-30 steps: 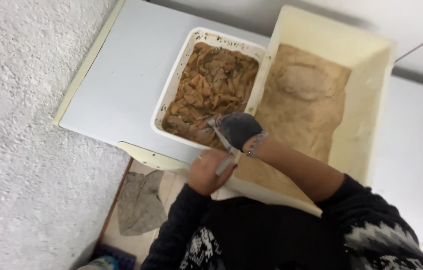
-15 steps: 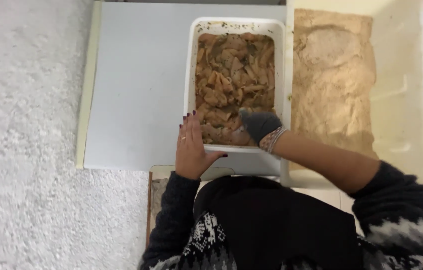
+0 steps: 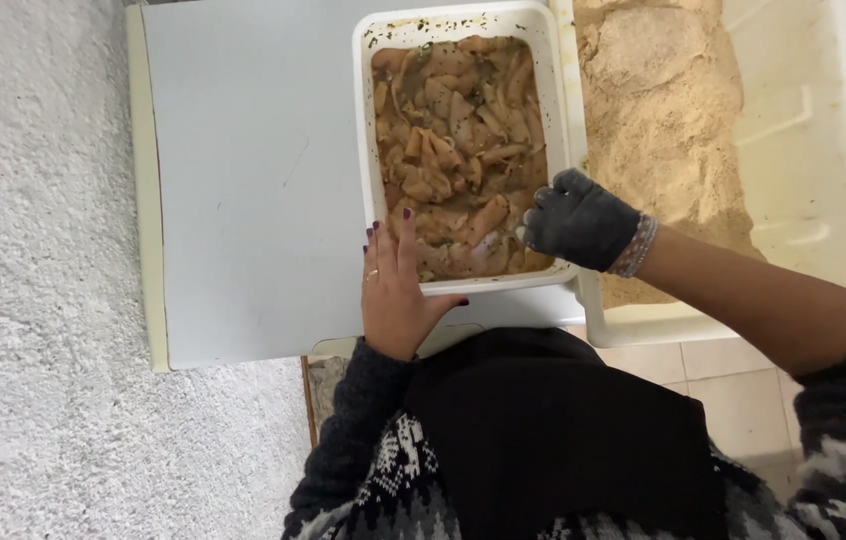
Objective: Breading pieces of marinated chicken and placing them into a clean tray.
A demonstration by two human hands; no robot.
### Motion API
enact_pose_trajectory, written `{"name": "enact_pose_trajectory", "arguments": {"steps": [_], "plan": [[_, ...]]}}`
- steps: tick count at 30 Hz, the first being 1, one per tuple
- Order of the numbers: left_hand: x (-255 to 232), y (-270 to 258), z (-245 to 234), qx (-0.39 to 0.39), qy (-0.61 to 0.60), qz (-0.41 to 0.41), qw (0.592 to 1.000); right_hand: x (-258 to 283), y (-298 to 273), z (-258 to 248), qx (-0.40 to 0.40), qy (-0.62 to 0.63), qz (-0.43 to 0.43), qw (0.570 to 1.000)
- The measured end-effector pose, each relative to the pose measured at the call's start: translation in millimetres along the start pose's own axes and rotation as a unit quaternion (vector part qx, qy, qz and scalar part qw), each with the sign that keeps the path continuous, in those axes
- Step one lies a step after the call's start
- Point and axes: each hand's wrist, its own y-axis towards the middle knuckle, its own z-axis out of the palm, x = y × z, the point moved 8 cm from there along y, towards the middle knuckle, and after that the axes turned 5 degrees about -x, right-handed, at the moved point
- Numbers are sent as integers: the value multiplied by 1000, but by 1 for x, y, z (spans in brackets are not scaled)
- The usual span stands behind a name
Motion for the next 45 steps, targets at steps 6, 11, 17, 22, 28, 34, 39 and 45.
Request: {"name": "enact_pose_trajectory", "arguments": {"steps": [6, 11, 17, 22, 28, 34, 39, 45], "plan": [[-2, 2, -1, -3, 8, 13, 1000, 6, -9, 41, 67, 184, 83, 977], [1, 2, -1, 5, -4, -9, 1000, 2, -16, 76, 132, 235, 109, 957], [9, 2, 0, 31, -33, -11, 999, -37, -30, 91, 175, 322, 222, 903], [3, 2, -3, 15, -39, 30, 999, -72, -28, 109, 169, 372, 330, 851], [3, 2, -2, 29, -33, 18, 999, -51, -1, 83, 82, 186, 140, 969], [1, 3, -4, 27, -34, 6, 999, 0, 12, 72, -31, 251, -43, 967], [5, 4, -5, 34, -42, -28, 998, -16, 25, 100, 110, 308, -36, 944], [4, 0, -8, -1, -53, -7, 999, -61, 29, 126, 255, 402, 59, 878]]}}
